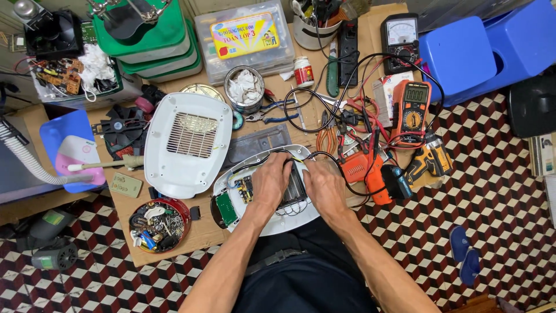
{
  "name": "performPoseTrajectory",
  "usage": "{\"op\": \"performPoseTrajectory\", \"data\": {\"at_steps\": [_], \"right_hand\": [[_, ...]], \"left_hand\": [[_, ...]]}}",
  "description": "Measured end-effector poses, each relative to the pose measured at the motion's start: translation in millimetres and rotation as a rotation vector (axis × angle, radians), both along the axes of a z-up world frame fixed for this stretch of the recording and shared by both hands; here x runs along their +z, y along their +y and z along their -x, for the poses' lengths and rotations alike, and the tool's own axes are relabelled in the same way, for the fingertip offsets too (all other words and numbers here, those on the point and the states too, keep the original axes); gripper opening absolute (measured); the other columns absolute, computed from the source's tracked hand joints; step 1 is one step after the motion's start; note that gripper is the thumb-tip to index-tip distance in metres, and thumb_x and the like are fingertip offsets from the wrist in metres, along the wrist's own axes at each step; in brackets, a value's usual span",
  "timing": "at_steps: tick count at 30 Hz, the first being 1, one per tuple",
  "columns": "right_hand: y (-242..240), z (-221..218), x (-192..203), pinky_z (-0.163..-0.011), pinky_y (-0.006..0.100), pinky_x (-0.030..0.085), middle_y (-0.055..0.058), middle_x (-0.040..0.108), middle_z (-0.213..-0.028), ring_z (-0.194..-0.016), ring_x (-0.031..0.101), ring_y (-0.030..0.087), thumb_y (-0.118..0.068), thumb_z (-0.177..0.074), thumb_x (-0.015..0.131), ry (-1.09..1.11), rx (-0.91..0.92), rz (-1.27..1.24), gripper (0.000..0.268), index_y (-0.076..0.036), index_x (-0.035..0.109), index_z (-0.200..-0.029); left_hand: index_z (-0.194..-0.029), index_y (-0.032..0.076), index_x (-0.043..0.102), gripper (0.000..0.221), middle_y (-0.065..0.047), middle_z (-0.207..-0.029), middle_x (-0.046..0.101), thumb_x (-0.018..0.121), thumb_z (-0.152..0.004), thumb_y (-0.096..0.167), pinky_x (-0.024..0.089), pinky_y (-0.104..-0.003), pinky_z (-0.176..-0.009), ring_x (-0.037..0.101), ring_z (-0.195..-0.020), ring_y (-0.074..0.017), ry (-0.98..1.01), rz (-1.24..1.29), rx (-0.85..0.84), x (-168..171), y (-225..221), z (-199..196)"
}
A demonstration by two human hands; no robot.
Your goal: Repairing and testing electronic appliances including an induction cooktop and a portable heater on a workbench.
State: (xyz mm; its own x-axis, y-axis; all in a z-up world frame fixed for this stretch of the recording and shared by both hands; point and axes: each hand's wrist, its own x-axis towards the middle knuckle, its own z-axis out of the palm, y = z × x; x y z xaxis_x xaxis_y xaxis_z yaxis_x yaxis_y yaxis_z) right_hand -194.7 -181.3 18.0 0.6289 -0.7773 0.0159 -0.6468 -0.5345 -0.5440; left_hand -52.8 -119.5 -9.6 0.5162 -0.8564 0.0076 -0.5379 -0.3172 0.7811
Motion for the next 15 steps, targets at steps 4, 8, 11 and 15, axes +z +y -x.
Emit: {"op": "performPoseTrajectory", "data": {"at_steps": [4, 8, 11, 15], "right_hand": [[10.4, 1.1, -11.2, -0.065, 0.048, 0.055, 0.018, 0.071, -0.097, -0.077, 0.070, 0.039, -0.009, -0.090, 0.068, 0.086, -0.040, 0.068, 0.024, -0.003, 0.071, -0.114], [15.3, 6.4, -31.7, -0.059, 0.047, 0.055, 0.016, 0.071, -0.093, -0.074, 0.071, 0.035, -0.005, -0.088, 0.066, 0.105, 0.001, 0.111, 0.028, -0.003, 0.070, -0.115], [10.1, 5.0, -51.2, -0.057, 0.047, 0.055, 0.016, 0.071, -0.090, -0.071, 0.072, 0.034, -0.004, -0.086, 0.064, 0.228, 0.016, 0.130, 0.028, -0.002, 0.070, -0.113], [8.4, 4.0, -55.6, -0.058, 0.047, 0.056, 0.015, 0.070, -0.090, -0.070, 0.072, 0.035, -0.007, -0.086, 0.064, 0.378, 0.004, 0.141, 0.023, -0.003, 0.070, -0.108]], "left_hand": [[-0.105, 0.011, 0.071, 0.015, -0.011, -0.099, 0.072, 0.069, -0.092, 0.018, 0.054, -0.048, -0.068, 0.070, -0.083, -0.0372, -0.026, -0.010, -0.090, -9.7, -2.1, -4.1], [-0.104, 0.012, 0.072, 0.014, -0.009, -0.097, 0.074, 0.070, -0.094, 0.021, 0.055, -0.047, -0.068, 0.071, -0.083, -0.0356, -0.051, -0.066, -0.120, -24.0, -0.3, -4.7], [-0.108, 0.012, 0.073, 0.016, -0.009, -0.102, 0.075, 0.069, -0.096, 0.022, 0.057, -0.045, -0.071, 0.072, -0.082, -0.0343, -0.107, -0.053, -0.180, -37.4, 6.2, -4.6], [-0.113, 0.011, 0.073, 0.021, -0.011, -0.105, 0.074, 0.068, -0.095, 0.020, 0.057, -0.046, -0.069, 0.071, -0.080, -0.0361, -0.085, -0.107, -0.198, -27.2, 10.7, -2.0]]}}
